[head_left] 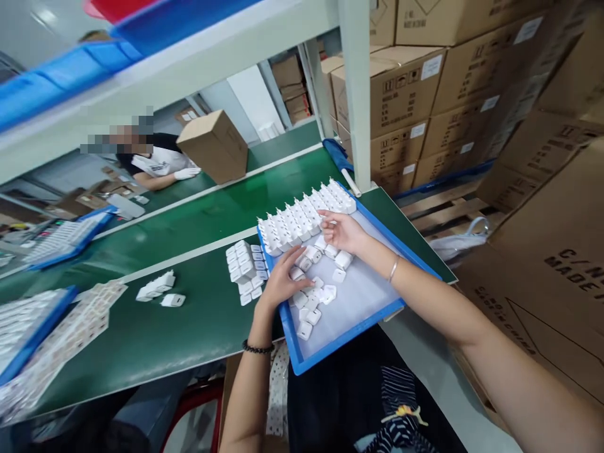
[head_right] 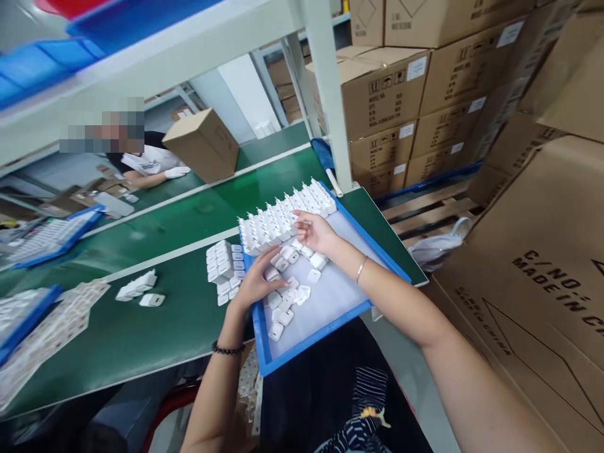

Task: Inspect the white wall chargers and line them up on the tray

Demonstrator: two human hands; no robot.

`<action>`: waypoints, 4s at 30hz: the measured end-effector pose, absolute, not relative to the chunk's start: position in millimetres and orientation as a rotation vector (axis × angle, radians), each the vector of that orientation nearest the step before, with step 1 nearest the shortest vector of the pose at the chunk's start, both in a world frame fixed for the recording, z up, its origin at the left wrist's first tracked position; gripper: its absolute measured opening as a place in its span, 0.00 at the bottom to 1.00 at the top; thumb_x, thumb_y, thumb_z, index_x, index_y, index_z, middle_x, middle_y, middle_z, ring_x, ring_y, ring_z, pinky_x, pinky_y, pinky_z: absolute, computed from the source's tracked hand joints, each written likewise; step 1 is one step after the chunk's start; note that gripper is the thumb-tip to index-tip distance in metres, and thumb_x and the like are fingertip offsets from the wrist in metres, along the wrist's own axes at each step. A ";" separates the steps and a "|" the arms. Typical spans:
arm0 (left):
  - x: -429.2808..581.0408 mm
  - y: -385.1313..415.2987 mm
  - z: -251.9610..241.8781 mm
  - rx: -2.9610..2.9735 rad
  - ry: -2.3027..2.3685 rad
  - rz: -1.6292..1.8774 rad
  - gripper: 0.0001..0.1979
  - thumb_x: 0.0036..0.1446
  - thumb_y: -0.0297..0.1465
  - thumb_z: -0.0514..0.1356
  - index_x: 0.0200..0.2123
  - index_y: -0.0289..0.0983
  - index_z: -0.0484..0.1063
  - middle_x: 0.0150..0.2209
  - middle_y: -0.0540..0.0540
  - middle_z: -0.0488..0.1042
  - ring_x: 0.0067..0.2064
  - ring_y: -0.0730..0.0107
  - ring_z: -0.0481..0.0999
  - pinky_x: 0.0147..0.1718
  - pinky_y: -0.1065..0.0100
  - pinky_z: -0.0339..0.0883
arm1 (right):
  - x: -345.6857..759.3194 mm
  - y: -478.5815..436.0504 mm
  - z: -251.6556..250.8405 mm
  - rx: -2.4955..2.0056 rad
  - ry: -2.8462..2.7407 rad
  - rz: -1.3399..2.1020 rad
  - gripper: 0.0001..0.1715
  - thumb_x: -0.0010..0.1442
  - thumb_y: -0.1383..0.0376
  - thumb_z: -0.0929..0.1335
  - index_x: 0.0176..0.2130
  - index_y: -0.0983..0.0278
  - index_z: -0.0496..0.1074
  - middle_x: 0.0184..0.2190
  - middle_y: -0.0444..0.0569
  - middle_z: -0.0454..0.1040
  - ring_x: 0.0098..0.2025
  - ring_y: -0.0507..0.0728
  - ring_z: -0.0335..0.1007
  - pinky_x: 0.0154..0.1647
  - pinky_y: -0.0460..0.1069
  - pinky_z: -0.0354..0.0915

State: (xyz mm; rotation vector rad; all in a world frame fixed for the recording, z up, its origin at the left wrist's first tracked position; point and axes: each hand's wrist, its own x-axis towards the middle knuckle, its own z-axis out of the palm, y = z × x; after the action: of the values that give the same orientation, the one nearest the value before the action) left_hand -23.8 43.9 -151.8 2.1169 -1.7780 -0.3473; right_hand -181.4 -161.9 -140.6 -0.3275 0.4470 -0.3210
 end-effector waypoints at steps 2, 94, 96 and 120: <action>-22.8 44.4 -155.3 2.127 -1.785 -0.278 0.48 0.52 0.54 0.72 0.70 0.43 0.62 0.71 0.34 0.63 0.71 0.44 0.65 0.70 0.45 0.61 | -179.7 -163.4 -144.2 -0.349 0.442 -0.323 0.16 0.72 0.59 0.70 0.53 0.67 0.73 0.44 0.49 0.76 0.37 0.52 0.75 0.35 0.48 0.76; -4.6 -5.0 11.2 1.141 -1.506 -0.600 0.17 0.62 0.35 0.69 0.49 0.39 0.67 0.44 0.46 0.69 0.42 0.69 0.70 0.38 0.70 0.66 | -155.8 -133.7 -16.8 -1.231 -0.153 -0.918 0.05 0.62 0.67 0.75 0.32 0.60 0.82 0.27 0.43 0.71 0.24 0.49 0.60 0.23 0.46 0.58; -1.1 -7.9 10.6 1.178 -1.504 -0.636 0.17 0.62 0.36 0.69 0.49 0.38 0.68 0.44 0.45 0.70 0.43 0.68 0.71 0.40 0.70 0.67 | -153.1 -137.4 -16.0 -1.204 -0.168 -0.914 0.05 0.62 0.68 0.75 0.34 0.59 0.83 0.27 0.43 0.71 0.24 0.48 0.61 0.23 0.45 0.58; -9.8 -25.0 1.1 1.000 -1.495 -0.708 0.16 0.60 0.30 0.70 0.50 0.40 0.71 0.50 0.43 0.72 0.48 0.65 0.73 0.44 0.68 0.69 | -155.3 -143.8 -14.4 -1.157 -0.109 -0.825 0.07 0.61 0.67 0.76 0.29 0.59 0.81 0.21 0.42 0.64 0.24 0.50 0.59 0.26 0.47 0.58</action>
State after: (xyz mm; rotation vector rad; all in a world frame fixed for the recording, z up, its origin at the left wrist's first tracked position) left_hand -9.8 -25.0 1.1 0.9996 -1.4949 -0.7079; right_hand -155.3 -143.8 -14.4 -1.1569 -0.1089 -0.8252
